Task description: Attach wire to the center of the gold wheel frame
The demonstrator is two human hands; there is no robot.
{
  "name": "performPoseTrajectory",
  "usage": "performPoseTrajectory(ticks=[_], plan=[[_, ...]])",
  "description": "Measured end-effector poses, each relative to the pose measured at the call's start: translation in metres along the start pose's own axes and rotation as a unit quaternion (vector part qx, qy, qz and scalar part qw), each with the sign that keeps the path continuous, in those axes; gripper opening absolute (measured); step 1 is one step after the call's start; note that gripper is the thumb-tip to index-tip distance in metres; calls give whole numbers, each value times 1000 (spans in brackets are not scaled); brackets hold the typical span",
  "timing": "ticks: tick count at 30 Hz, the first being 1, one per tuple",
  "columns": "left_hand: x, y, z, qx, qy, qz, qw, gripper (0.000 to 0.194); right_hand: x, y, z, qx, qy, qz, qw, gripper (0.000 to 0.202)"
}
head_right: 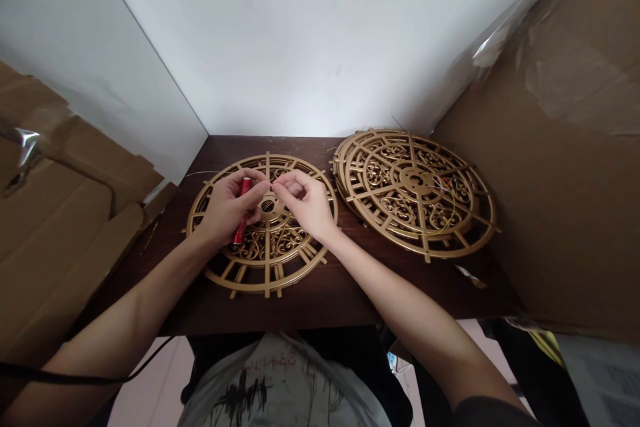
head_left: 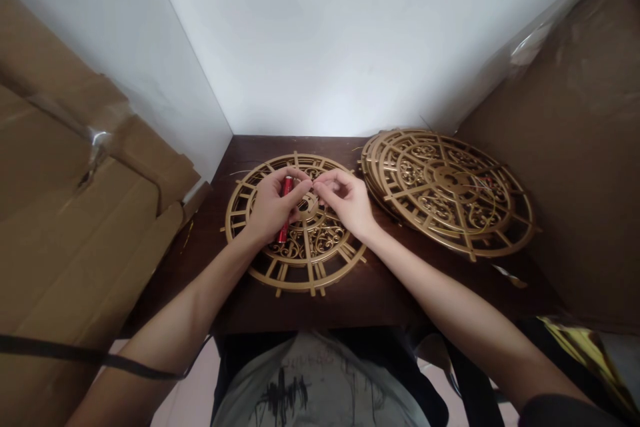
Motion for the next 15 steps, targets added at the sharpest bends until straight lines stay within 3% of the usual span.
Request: performPoseTrajectory(ticks=[15], plan=[[0, -1, -1, -4, 1, 10, 1000, 21, -1, 0, 0, -1, 7, -9, 1000, 13]])
Point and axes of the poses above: each hand's wrist, its own z-axis away from the middle knuckle, its own y-axis out of the palm, x = y × z, the point moved 3 cm from there along -z, towards the middle knuckle, and after that the axes turned 8 degrees about -z, right-handed, at the moved point
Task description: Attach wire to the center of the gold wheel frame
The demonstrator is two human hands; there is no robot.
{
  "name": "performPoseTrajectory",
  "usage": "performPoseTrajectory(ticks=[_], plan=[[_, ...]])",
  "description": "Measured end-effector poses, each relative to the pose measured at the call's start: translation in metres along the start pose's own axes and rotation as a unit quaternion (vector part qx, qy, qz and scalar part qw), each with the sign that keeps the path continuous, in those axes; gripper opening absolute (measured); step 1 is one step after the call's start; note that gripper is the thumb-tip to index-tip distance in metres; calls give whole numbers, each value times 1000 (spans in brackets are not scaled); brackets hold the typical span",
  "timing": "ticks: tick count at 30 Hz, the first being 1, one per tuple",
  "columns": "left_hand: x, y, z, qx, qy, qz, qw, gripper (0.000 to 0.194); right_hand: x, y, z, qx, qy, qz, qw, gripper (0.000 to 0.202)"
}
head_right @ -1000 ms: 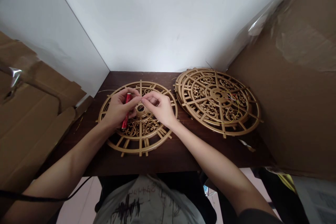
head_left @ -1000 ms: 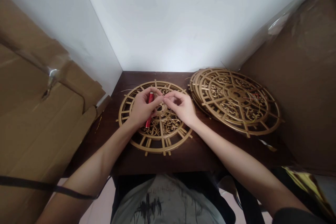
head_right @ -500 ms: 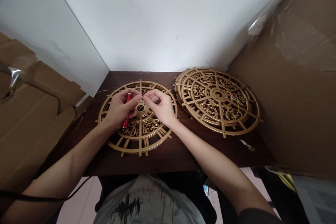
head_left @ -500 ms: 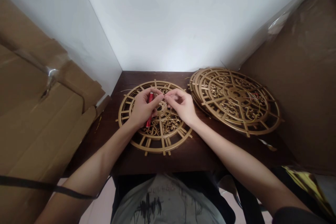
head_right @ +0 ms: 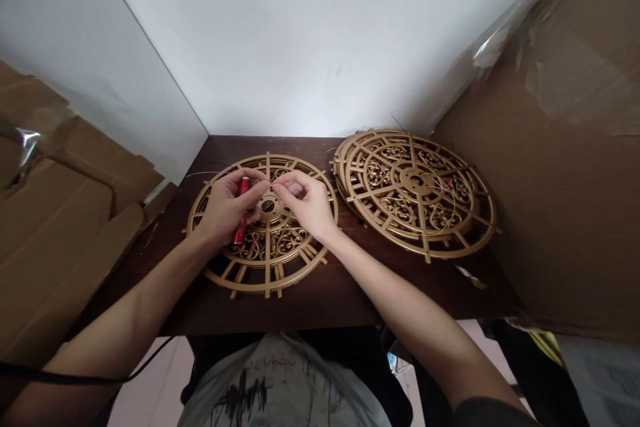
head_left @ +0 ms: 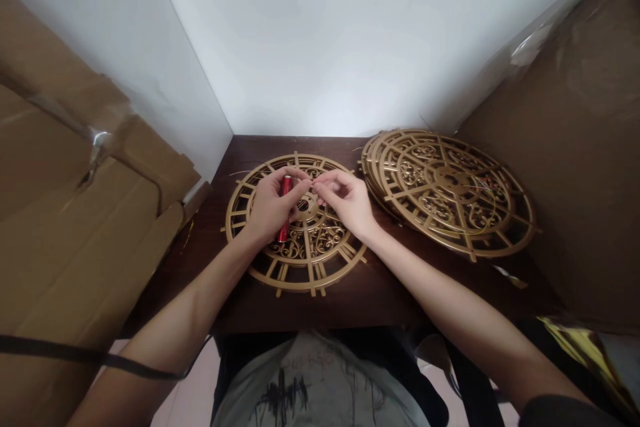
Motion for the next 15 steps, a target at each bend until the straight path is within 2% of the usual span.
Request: performPoseTrajectory(ticks=[6, 15], plan=[[0, 0, 0, 0, 4, -7, 1000, 21, 2, 0, 1, -14, -26, 0, 1000, 10], [1, 0, 0, -3, -5, -5, 1000, 23, -1, -2, 1, -22, -20, -10, 1000, 11]])
Point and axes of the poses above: each hand's wrist, its own z-axis away from the middle knuckle, its own y-axis out of the palm, x = y × z, the point moved 3 cm from there along -z, towards the middle knuckle, and after that the axes turned 8 degrees about -z, right-handed, at the moved point
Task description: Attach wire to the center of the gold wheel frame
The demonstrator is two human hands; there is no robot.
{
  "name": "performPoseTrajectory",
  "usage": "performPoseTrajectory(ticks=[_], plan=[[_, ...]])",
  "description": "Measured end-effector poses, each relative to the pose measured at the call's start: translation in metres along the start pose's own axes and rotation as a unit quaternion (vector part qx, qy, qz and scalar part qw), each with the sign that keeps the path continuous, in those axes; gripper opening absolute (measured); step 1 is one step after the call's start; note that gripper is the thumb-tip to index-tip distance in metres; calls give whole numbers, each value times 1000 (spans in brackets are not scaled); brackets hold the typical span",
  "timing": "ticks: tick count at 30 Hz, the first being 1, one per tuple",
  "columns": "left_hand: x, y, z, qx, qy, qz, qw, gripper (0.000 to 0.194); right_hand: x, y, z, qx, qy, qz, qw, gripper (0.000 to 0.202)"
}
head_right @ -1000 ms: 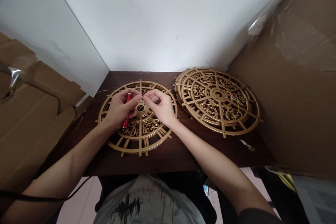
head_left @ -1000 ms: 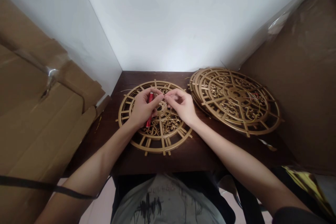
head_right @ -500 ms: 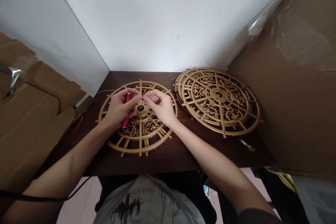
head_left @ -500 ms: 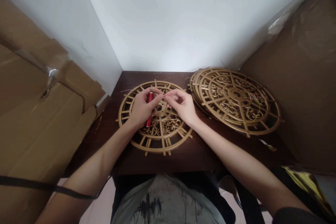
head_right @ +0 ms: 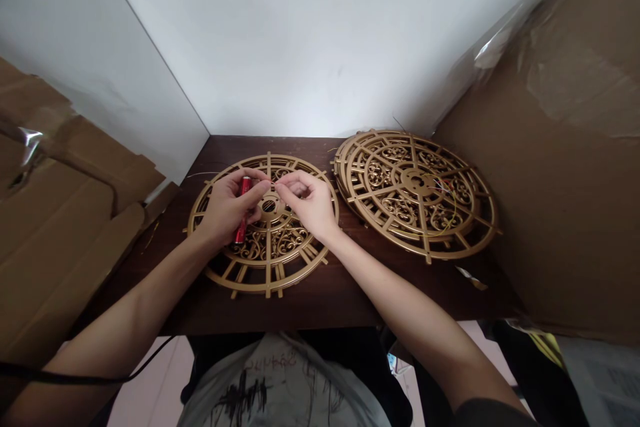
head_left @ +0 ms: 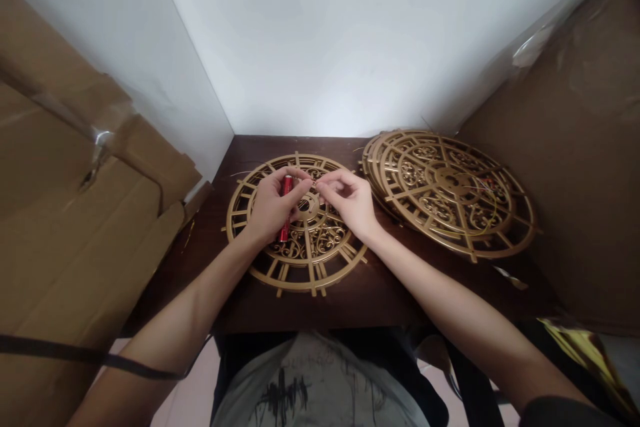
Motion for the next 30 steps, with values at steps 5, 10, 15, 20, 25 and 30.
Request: performPoseTrajectory(ticks=[5, 10, 15, 20, 25, 30], plan=[[0, 0, 0, 6, -10, -11, 1000, 24, 2, -1, -1, -1, -19, 24, 1000, 7], [0, 0, 0, 15, -2, -23, 1000, 23, 2, -1, -2, 6, -38, 41, 998, 5], [-1, 1, 1, 15, 3, -24, 1000, 22, 2, -1, -2, 6, -23, 34, 999, 8], [-2, 1, 1, 11, 7, -25, 1000, 21, 0, -1, -1, 12, 0, 13, 1000, 13], [-2, 0, 1, 9, 9, -26, 1000, 21, -1, 3, -1, 56, 19, -46, 997, 16], [-1, 0, 1, 19, 11, -25, 999, 19, -3, 4, -2, 63, 47, -59, 995, 21]])
Point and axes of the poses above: each hand's wrist, its own z-axis away from the middle knuckle, its own y-axis out of the palm, x = y × z, the point moved 3 cm from there along -z, towards the middle knuckle, and after that the axes turned 8 degrees about -z, right-handed, at the moved point
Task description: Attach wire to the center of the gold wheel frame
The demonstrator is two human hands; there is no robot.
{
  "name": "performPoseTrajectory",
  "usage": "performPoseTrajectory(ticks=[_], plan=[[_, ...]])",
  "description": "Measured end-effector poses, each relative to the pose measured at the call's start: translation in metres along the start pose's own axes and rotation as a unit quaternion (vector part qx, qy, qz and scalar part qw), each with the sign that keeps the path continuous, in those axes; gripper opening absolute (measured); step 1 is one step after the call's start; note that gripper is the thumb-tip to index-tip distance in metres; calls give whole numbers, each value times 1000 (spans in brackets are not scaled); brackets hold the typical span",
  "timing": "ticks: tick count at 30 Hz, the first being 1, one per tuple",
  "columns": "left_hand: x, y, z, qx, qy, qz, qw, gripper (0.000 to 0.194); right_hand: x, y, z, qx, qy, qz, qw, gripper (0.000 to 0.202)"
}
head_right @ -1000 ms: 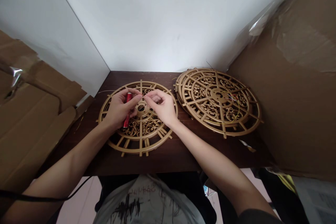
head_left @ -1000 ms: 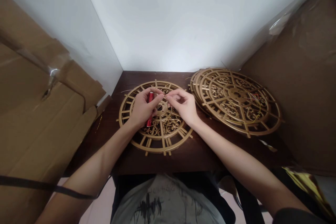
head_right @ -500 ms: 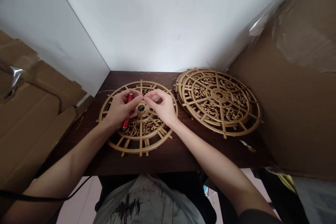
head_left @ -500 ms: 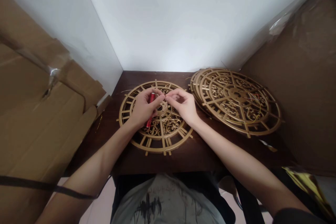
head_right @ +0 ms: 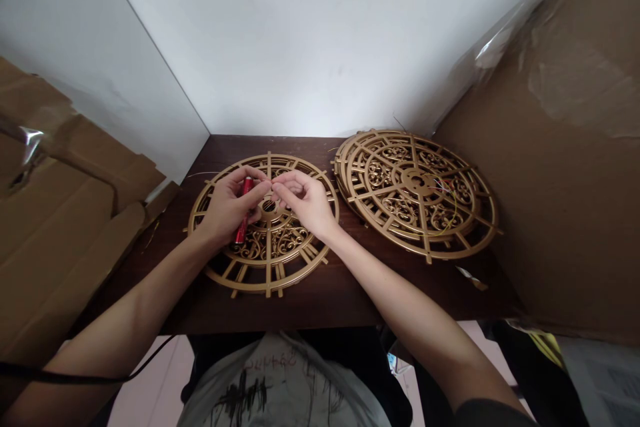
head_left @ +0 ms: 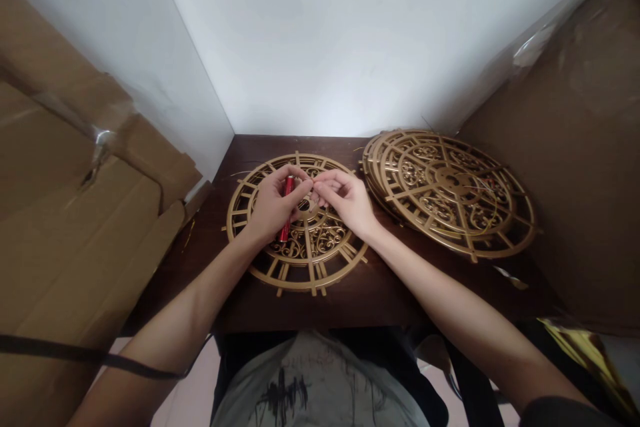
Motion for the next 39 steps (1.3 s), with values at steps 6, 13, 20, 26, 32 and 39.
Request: performPoseTrajectory(ticks=[6, 13, 20, 26, 32, 39], plan=[[0, 1, 1, -2, 2, -4, 1000, 19, -4, -4, -3, -9, 4, 9, 1000, 23], [-2, 0, 1, -9, 6, -6, 1000, 19, -3, -6, -4, -16, 20, -14, 1000, 21], [0, -2, 0, -27, 20, -2, 999, 19, -4, -7, -5, -27, 44, -15, 999, 22], [-1, -3, 0, -31, 17, -19, 999, 19, -4, -6, -5, -23, 37, -9, 999, 18], [-2, -3, 0, -26, 43, -74, 996, 15, -1, -4, -4, -23, 38, 6, 999, 13], [-3, -5, -1, -38, 82, -155, 984, 11, 2, -3, -3, -14, 28, 13, 999, 12]])
Point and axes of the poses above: each hand's wrist, its own z-axis away from the middle knuckle, its own y-axis out of the palm, x = y × z, the point moved 3 cm from there along -z, towards the middle knuckle, and after that the axes turned 8 degrees about -z, right-handed, at the moved point
